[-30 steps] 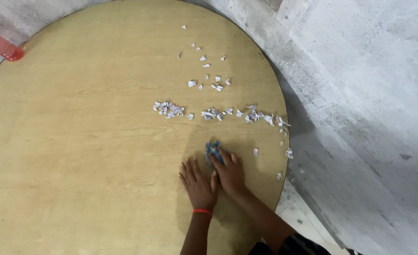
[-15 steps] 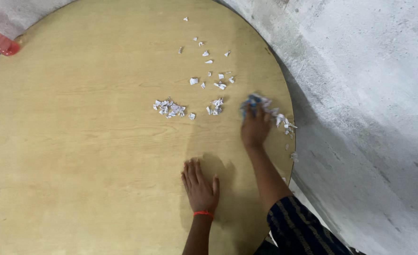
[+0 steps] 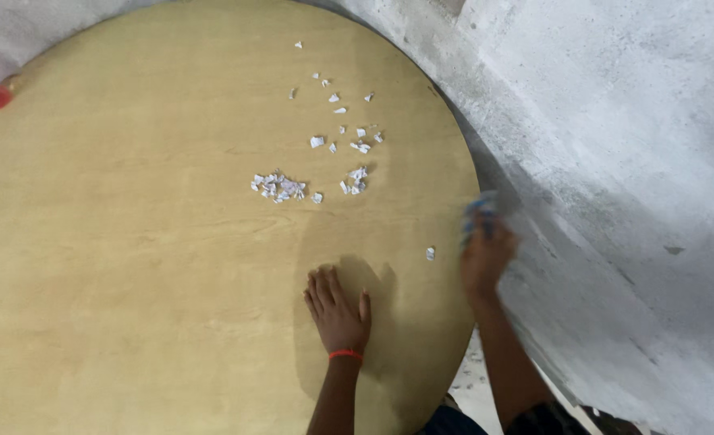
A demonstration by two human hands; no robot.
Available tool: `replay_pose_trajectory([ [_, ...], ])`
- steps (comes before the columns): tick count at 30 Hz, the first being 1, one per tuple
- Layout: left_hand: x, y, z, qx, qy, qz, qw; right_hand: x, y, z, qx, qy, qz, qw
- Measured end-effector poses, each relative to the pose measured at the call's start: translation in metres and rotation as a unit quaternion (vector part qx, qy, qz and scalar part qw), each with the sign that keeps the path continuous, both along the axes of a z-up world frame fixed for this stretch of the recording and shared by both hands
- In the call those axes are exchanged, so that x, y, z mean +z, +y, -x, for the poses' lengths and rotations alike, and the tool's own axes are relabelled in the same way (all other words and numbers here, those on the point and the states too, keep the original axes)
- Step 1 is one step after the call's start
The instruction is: The person wipes a round wooden table with a blue and white striped cloth, gathering small white debris into a pile. They then spray the table with a red spray bottle and wipe the surface again to remove residue.
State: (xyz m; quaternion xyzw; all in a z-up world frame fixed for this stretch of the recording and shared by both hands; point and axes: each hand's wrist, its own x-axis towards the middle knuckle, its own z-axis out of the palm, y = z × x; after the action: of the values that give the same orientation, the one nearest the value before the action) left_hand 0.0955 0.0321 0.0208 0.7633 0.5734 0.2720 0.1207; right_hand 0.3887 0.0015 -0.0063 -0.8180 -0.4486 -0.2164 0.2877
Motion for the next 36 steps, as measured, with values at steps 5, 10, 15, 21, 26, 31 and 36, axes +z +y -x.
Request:
replay_pose_trajectory([
  [5,-0.008,-0.002,0.002,0.003,-0.012,0.012,1.000,-0.003,-0.029,0.150,0.251,-0.021,0.135,0.958],
  [10,-0.016,-0.003,0.005,-0.008,-0.047,-0.003,0.999,-0.003,-0.023,0.144,0.237,-0.031,0.126,0.963],
  [15,-0.016,-0.003,0.005,-0.007,-0.037,0.006,0.999,-0.005,-0.033,0.052,0.082,-0.038,0.122,0.988],
  [21,-0.011,-0.005,0.004,-0.002,-0.024,0.017,1.000,0.011,-0.075,0.003,0.022,0.009,0.049,0.999],
  [26,-0.016,-0.005,0.003,-0.007,0.010,0.006,1.000,0.002,-0.089,0.090,0.203,-0.053,0.145,0.967],
  [31,-0.023,-0.002,0.008,-0.020,0.005,-0.024,1.000,0.000,-0.080,0.087,0.223,-0.027,0.198,0.954],
  [36,-0.021,-0.004,0.011,-0.018,-0.121,0.019,0.992,0.008,-0.043,0.016,0.094,-0.025,0.134,0.986],
])
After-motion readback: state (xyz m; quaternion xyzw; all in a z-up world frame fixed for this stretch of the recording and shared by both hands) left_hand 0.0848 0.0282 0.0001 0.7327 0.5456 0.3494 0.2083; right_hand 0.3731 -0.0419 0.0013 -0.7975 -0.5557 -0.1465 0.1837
